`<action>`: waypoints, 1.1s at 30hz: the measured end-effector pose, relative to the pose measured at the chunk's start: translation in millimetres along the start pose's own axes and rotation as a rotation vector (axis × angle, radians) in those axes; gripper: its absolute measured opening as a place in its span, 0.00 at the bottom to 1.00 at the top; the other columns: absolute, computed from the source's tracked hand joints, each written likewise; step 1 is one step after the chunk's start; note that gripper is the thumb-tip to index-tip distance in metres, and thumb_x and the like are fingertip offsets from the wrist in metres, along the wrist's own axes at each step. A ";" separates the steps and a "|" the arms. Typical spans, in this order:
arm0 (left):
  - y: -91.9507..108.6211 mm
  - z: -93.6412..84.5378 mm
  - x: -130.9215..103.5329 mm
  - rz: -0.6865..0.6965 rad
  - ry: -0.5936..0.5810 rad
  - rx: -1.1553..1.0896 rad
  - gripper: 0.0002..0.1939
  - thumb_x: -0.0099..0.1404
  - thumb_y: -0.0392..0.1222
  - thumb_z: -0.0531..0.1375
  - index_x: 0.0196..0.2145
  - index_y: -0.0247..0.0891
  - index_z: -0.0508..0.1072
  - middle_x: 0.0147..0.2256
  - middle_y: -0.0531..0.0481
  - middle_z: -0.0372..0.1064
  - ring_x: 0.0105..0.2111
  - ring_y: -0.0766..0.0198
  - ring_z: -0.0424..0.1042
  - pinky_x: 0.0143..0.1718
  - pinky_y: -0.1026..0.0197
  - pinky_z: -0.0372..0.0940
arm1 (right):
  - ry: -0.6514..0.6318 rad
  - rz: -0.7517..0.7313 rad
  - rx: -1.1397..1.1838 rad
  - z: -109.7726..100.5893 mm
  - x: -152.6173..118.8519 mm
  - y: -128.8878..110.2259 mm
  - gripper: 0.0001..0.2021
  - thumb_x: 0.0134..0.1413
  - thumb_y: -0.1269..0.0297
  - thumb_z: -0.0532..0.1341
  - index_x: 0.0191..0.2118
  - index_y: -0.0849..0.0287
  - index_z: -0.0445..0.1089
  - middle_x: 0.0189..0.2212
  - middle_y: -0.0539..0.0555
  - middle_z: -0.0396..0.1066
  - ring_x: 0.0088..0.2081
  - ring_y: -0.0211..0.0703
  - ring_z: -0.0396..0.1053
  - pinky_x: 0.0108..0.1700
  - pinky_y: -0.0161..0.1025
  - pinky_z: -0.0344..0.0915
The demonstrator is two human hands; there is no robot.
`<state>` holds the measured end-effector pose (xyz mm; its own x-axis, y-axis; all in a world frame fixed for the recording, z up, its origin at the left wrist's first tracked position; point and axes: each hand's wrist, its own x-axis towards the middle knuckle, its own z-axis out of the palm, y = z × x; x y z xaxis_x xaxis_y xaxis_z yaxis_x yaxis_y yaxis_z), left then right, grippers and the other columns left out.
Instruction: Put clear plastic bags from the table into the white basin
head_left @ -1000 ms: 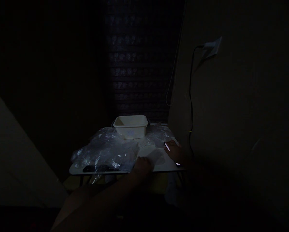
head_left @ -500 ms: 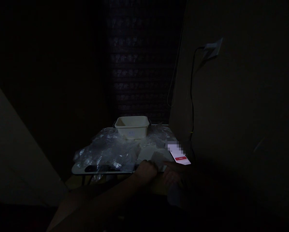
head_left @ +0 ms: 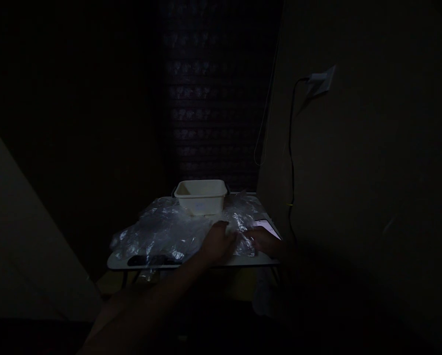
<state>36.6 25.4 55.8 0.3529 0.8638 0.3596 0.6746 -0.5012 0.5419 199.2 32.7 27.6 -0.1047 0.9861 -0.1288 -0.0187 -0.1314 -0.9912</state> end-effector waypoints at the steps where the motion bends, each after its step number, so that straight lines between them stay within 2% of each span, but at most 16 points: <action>1: -3.6 -4.9 8.5 -0.160 -0.028 -0.134 0.20 0.50 0.46 0.51 0.37 0.28 0.62 0.36 0.39 0.61 0.35 0.60 0.61 0.32 0.61 0.56 | -0.010 -0.007 0.033 0.3 1.5 -6.9 0.02 0.30 0.70 0.57 0.17 0.61 0.61 0.12 0.45 0.59 0.16 0.31 0.57 0.19 0.30 0.53; 2: -6.8 -9.5 16.2 -0.275 -0.098 -0.281 0.19 0.49 0.46 0.51 0.34 0.27 0.63 0.33 0.39 0.62 0.32 0.61 0.63 0.30 0.61 0.57 | -0.026 -0.009 0.098 1.4 2.7 -13.7 0.03 0.30 0.70 0.57 0.17 0.61 0.61 0.12 0.45 0.59 0.16 0.31 0.57 0.19 0.30 0.54; 3: -9.3 -13.5 22.6 -0.327 -0.174 -0.444 0.18 0.49 0.46 0.50 0.32 0.28 0.64 0.31 0.41 0.63 0.29 0.63 0.63 0.28 0.62 0.58 | -0.040 -0.010 0.156 3.1 3.9 -20.0 0.03 0.30 0.71 0.57 0.17 0.62 0.61 0.12 0.45 0.59 0.16 0.30 0.57 0.20 0.30 0.54; 6: -13.0 -18.0 33.1 -0.378 -0.348 -0.801 0.14 0.45 0.44 0.54 0.26 0.30 0.66 0.25 0.47 0.64 0.23 0.68 0.63 0.25 0.64 0.57 | -0.081 -0.006 0.266 9.6 7.6 -32.3 0.02 0.30 0.72 0.58 0.17 0.63 0.61 0.14 0.47 0.62 0.17 0.31 0.59 0.22 0.31 0.56; 9: -15.2 -11.3 35.5 -0.399 -0.336 -0.957 0.09 0.42 0.40 0.56 0.22 0.32 0.66 0.19 0.52 0.62 0.19 0.71 0.62 0.23 0.66 0.57 | -0.091 -0.022 0.261 13.5 13.2 -33.7 0.04 0.30 0.74 0.58 0.15 0.63 0.61 0.12 0.47 0.61 0.17 0.31 0.60 0.22 0.31 0.57; 13: -23.2 0.2 38.9 -0.433 -0.207 -0.979 0.05 0.40 0.36 0.56 0.17 0.32 0.63 0.13 0.57 0.57 0.13 0.75 0.57 0.17 0.69 0.53 | -0.127 -0.011 0.216 11.8 18.2 -29.7 0.03 0.31 0.73 0.58 0.16 0.64 0.61 0.12 0.47 0.61 0.17 0.31 0.60 0.22 0.31 0.57; 17: -30.4 1.5 43.7 -0.453 -0.160 -0.948 0.05 0.40 0.36 0.56 0.17 0.32 0.63 0.12 0.56 0.57 0.13 0.74 0.57 0.16 0.69 0.53 | -0.141 0.011 0.212 6.0 17.4 -29.6 0.04 0.32 0.71 0.59 0.19 0.64 0.61 0.15 0.48 0.63 0.19 0.33 0.62 0.24 0.33 0.59; 26: -30.7 -1.7 42.0 -0.444 -0.164 -0.943 0.04 0.41 0.36 0.55 0.18 0.31 0.63 0.15 0.55 0.59 0.15 0.74 0.59 0.18 0.69 0.54 | -0.188 -0.023 0.235 8.0 19.0 -27.4 0.06 0.35 0.66 0.57 0.21 0.63 0.61 0.15 0.48 0.63 0.19 0.33 0.62 0.23 0.33 0.58; 30: -31.0 -3.2 41.6 -0.445 -0.172 -0.938 0.04 0.41 0.35 0.55 0.19 0.32 0.63 0.14 0.56 0.58 0.14 0.74 0.58 0.17 0.69 0.54 | -0.199 -0.055 0.245 12.8 19.2 -29.7 0.06 0.31 0.68 0.59 0.20 0.63 0.61 0.16 0.47 0.63 0.21 0.33 0.62 0.25 0.33 0.57; 33: -31.0 -4.2 42.1 -0.455 -0.167 -0.916 0.04 0.41 0.35 0.55 0.20 0.32 0.63 0.14 0.57 0.58 0.13 0.75 0.57 0.16 0.70 0.54 | -0.142 -0.070 0.221 15.1 19.0 -30.5 0.06 0.27 0.69 0.60 0.17 0.63 0.61 0.14 0.46 0.61 0.19 0.32 0.60 0.24 0.32 0.55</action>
<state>27.9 77.1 57.4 0.3207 0.9423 -0.0961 0.0400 0.0879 0.9953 182.7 53.9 55.9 -0.2335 0.9716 -0.0393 -0.2454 -0.0980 -0.9645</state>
